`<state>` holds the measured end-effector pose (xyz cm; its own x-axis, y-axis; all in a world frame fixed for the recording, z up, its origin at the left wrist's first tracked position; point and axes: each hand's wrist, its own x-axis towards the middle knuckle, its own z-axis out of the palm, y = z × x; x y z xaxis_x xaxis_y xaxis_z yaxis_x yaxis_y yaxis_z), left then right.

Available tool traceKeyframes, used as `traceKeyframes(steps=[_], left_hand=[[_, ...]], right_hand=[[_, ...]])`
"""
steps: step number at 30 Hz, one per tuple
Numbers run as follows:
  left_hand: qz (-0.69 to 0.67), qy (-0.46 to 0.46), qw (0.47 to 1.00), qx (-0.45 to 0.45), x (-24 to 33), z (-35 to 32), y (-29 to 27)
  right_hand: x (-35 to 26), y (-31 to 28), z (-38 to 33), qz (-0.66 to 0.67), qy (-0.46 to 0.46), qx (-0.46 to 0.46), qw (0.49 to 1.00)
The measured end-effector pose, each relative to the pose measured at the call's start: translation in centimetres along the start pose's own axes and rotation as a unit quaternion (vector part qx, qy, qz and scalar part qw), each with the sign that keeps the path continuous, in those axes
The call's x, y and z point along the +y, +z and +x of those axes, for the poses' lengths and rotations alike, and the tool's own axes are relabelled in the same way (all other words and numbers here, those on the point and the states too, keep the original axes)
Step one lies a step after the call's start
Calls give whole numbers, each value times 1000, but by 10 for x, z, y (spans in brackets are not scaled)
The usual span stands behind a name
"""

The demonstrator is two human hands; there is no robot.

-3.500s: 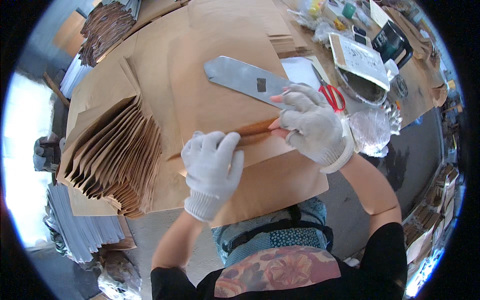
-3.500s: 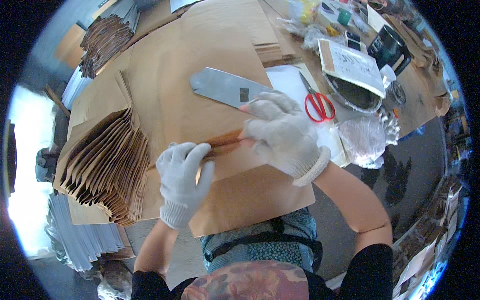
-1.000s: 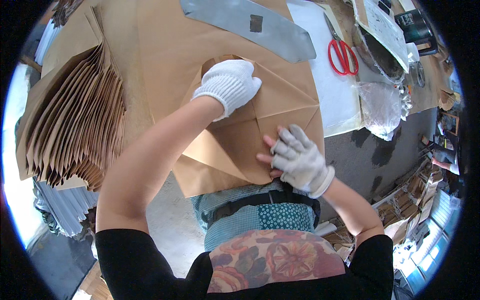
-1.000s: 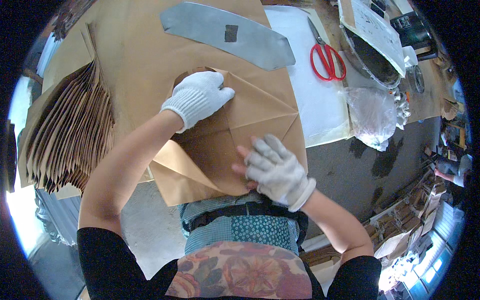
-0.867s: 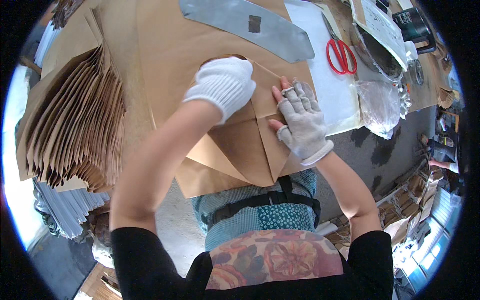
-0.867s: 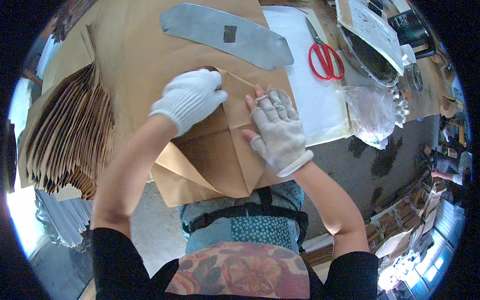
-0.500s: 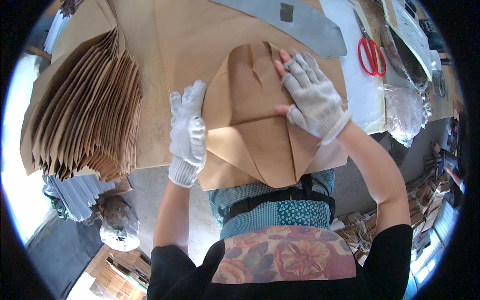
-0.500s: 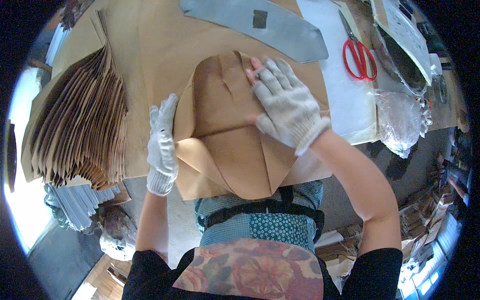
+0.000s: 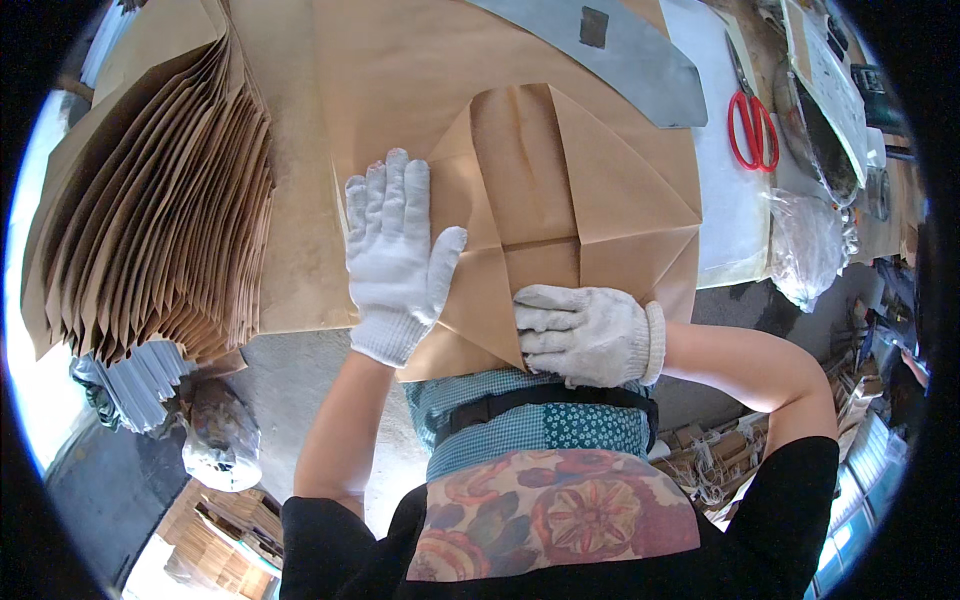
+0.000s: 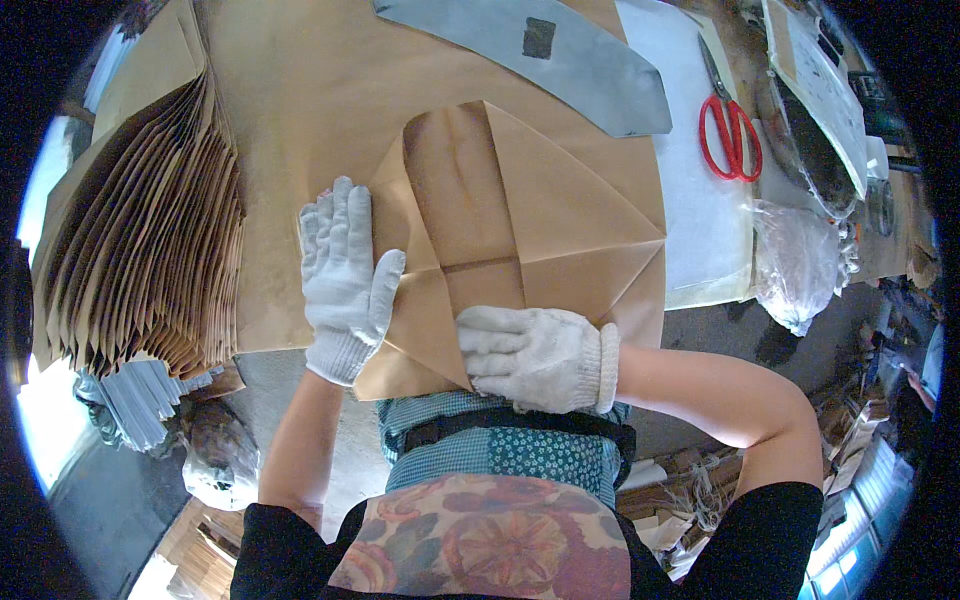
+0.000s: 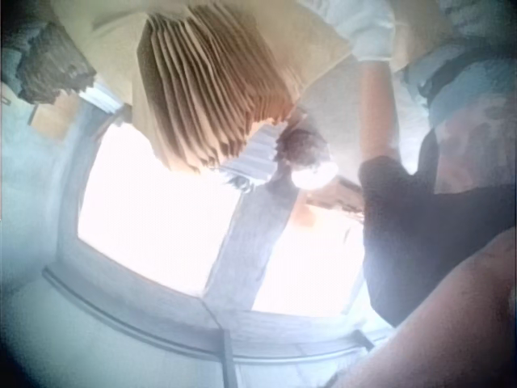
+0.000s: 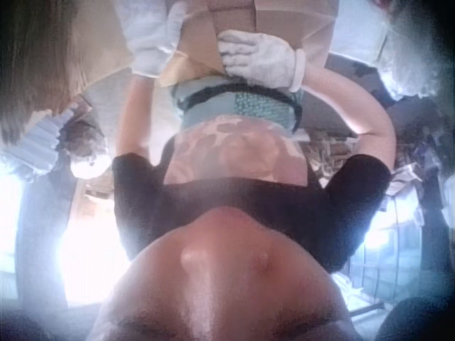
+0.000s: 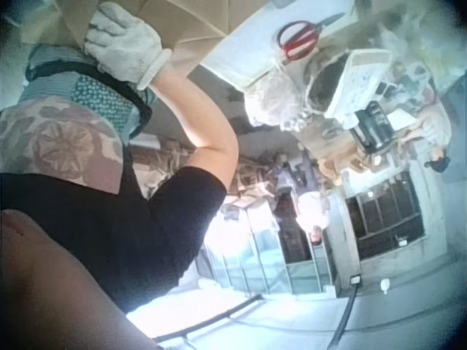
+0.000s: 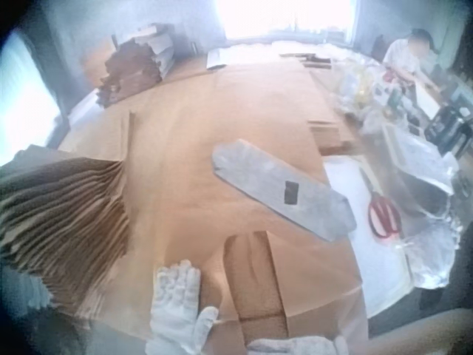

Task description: The person folds brown paper sheets into envelopes using a metal template to crease the edges. They repeatedly pick up sheets, fold the sides, press the creases with the template, and stack the finished envelopes.

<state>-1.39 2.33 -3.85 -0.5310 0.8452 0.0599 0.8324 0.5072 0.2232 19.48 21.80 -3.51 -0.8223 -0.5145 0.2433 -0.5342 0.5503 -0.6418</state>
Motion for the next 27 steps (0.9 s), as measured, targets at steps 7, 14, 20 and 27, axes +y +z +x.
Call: traceKeyframes(steps=[7, 14, 20, 27], left_hand=[[-21, 8, 1000, 9, 37, 47, 12], [-78, 80, 990, 83, 27, 53, 7], [-62, 39, 997, 22, 28, 12, -3], [-100, 76, 991, 54, 50, 63, 14]], right_hand=[[0, 0, 5, 14, 4, -49, 999], [20, -39, 8, -233, 88, 95, 964], [21, -52, -16, -260, 373, 92, 886], [63, -50, 6, -220, 288, 264, 894]])
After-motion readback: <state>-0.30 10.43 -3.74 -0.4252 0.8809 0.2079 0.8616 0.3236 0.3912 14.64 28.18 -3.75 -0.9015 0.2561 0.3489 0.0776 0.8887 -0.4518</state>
